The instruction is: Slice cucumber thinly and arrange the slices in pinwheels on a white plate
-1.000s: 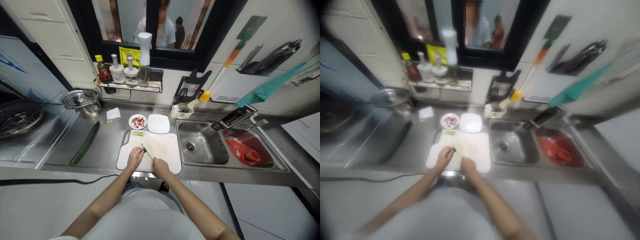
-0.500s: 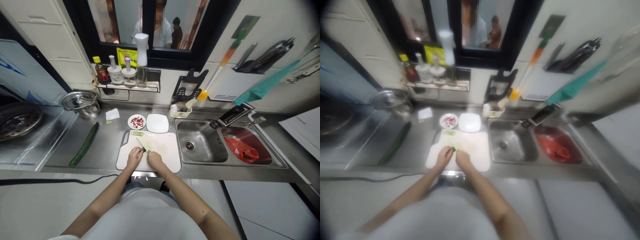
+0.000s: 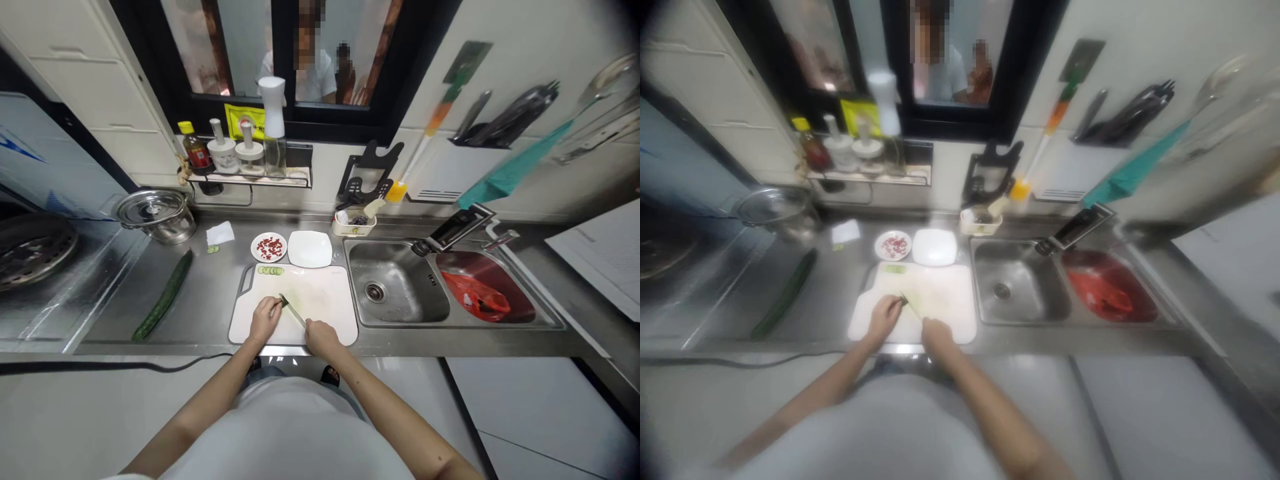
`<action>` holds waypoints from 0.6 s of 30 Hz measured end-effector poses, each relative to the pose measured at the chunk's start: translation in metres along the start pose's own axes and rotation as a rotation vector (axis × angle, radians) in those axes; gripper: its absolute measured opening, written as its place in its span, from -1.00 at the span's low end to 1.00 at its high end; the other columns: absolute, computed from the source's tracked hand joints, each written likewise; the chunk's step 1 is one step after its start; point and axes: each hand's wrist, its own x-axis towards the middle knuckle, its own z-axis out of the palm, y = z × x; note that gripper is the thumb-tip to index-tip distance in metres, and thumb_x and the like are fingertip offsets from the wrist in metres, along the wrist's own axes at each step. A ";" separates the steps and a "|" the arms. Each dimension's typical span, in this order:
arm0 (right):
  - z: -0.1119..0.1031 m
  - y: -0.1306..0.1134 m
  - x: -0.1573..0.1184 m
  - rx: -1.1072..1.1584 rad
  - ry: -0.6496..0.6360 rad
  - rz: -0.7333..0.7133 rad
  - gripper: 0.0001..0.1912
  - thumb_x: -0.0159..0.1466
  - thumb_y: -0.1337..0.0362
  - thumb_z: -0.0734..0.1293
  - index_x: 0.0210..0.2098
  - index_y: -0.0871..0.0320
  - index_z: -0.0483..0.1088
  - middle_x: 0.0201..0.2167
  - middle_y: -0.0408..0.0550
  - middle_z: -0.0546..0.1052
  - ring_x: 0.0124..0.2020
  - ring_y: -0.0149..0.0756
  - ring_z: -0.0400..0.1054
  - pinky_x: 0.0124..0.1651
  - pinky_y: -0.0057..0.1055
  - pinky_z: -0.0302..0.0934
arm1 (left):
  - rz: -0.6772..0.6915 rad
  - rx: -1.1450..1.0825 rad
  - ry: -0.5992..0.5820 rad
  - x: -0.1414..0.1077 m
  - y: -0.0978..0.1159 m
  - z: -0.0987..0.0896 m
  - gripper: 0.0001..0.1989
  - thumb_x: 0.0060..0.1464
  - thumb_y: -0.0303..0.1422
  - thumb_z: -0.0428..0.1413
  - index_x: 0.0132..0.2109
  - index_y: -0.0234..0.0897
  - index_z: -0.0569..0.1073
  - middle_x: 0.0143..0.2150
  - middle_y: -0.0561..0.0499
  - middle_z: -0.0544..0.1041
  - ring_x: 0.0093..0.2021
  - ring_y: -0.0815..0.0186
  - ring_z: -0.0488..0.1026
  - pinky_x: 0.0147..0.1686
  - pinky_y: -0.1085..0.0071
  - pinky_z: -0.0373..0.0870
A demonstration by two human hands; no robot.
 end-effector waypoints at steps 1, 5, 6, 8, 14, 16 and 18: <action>0.000 0.001 -0.003 0.003 -0.003 -0.001 -0.70 0.28 0.44 0.10 -0.08 0.27 0.36 -0.23 0.17 0.53 -0.15 -0.16 0.44 -0.22 -0.38 0.21 | -0.002 -0.001 -0.002 0.000 0.000 0.000 -0.85 0.19 -0.39 -0.02 -0.20 -0.23 0.45 -0.26 -0.03 0.49 -0.20 0.30 0.43 -0.16 0.36 0.39; 0.000 0.004 -0.011 0.006 -0.022 0.010 -0.70 0.29 0.44 0.09 -0.09 0.27 0.36 -0.23 0.18 0.53 -0.16 -0.16 0.43 -0.24 -0.38 0.19 | -0.013 -0.006 -0.004 0.001 0.002 -0.001 -0.85 0.19 -0.39 -0.03 -0.20 -0.23 0.45 -0.27 -0.03 0.48 -0.20 0.30 0.43 -0.16 0.35 0.39; 0.000 0.005 -0.012 0.006 -0.020 0.012 -0.70 0.29 0.43 0.09 -0.09 0.27 0.36 -0.23 0.18 0.53 -0.17 -0.16 0.43 -0.25 -0.38 0.18 | -0.017 -0.006 -0.005 0.001 0.003 -0.001 -0.84 0.20 -0.38 -0.03 -0.20 -0.23 0.45 -0.27 -0.04 0.48 -0.20 0.29 0.43 -0.16 0.35 0.39; 0.003 0.008 -0.015 0.003 -0.001 0.004 -0.71 0.29 0.42 0.09 -0.10 0.26 0.36 -0.23 0.17 0.53 -0.18 -0.17 0.43 -0.26 -0.39 0.17 | -0.024 -0.009 -0.005 0.001 0.004 -0.002 -0.84 0.20 -0.37 -0.04 -0.20 -0.23 0.44 -0.27 -0.04 0.48 -0.20 0.29 0.43 -0.16 0.34 0.39; 0.010 0.021 -0.023 -0.038 0.051 -0.001 -0.74 0.32 0.34 0.11 -0.11 0.20 0.36 -0.27 0.12 0.53 -0.24 -0.20 0.43 -0.29 -0.40 0.13 | -0.063 -0.037 0.004 0.001 0.006 -0.002 -0.84 0.19 -0.35 -0.03 -0.20 -0.24 0.44 -0.25 -0.04 0.47 -0.19 0.30 0.43 -0.16 0.36 0.39; 0.007 0.025 -0.025 -0.067 0.082 0.020 -0.74 0.33 0.32 0.10 -0.08 0.18 0.35 -0.29 0.10 0.53 -0.25 -0.21 0.42 -0.29 -0.40 0.11 | -0.085 -0.049 0.002 0.002 0.005 -0.002 -0.84 0.18 -0.34 -0.03 -0.20 -0.24 0.43 -0.26 -0.04 0.47 -0.21 0.30 0.43 -0.19 0.37 0.41; 0.001 0.028 -0.026 -0.104 0.104 0.049 -0.72 0.34 0.34 0.09 -0.05 0.15 0.34 -0.31 0.07 0.53 -0.26 -0.23 0.42 -0.28 -0.41 0.08 | -0.101 -0.054 0.002 0.001 0.004 -0.002 -0.84 0.17 -0.34 -0.02 -0.20 -0.25 0.43 -0.26 -0.05 0.47 -0.23 0.31 0.43 -0.20 0.38 0.41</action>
